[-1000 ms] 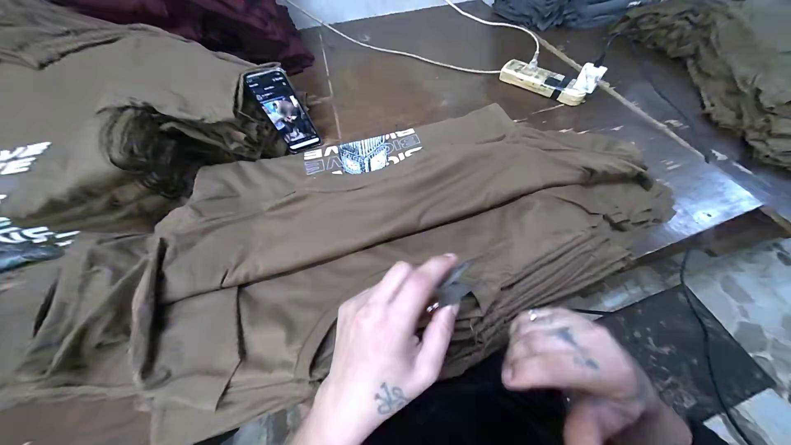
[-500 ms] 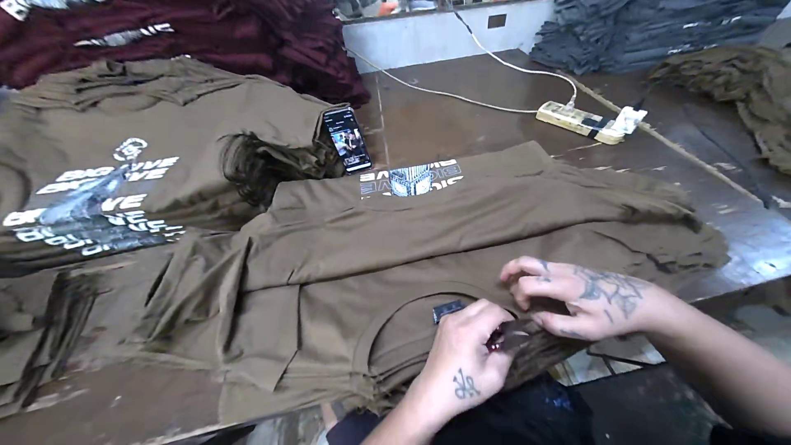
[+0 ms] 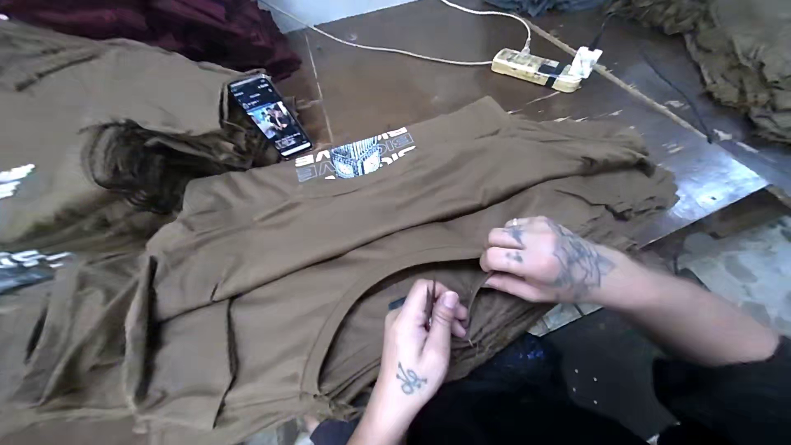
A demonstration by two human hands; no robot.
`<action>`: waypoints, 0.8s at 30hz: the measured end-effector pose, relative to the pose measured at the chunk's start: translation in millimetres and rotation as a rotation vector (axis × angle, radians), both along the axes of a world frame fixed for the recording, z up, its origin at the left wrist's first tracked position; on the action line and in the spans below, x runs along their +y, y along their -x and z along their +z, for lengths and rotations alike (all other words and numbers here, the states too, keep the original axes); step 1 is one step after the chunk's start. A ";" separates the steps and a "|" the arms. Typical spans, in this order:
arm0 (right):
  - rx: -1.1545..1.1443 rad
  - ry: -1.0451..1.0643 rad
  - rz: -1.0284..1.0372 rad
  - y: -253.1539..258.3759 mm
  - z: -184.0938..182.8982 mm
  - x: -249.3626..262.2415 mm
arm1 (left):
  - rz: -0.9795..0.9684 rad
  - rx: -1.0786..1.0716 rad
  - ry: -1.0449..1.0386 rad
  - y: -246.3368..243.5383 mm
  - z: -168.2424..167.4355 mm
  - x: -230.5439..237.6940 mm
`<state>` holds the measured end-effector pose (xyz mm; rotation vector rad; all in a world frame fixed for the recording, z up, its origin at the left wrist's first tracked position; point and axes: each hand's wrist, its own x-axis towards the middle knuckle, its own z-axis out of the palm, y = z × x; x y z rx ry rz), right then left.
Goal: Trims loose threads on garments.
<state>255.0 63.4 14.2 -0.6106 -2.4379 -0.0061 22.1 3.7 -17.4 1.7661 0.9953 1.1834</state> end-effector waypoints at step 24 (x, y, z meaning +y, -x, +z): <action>0.267 0.222 -0.160 14.1 -37.0 -39.8 | -0.291 -0.039 -0.053 8.9 13.0 3.3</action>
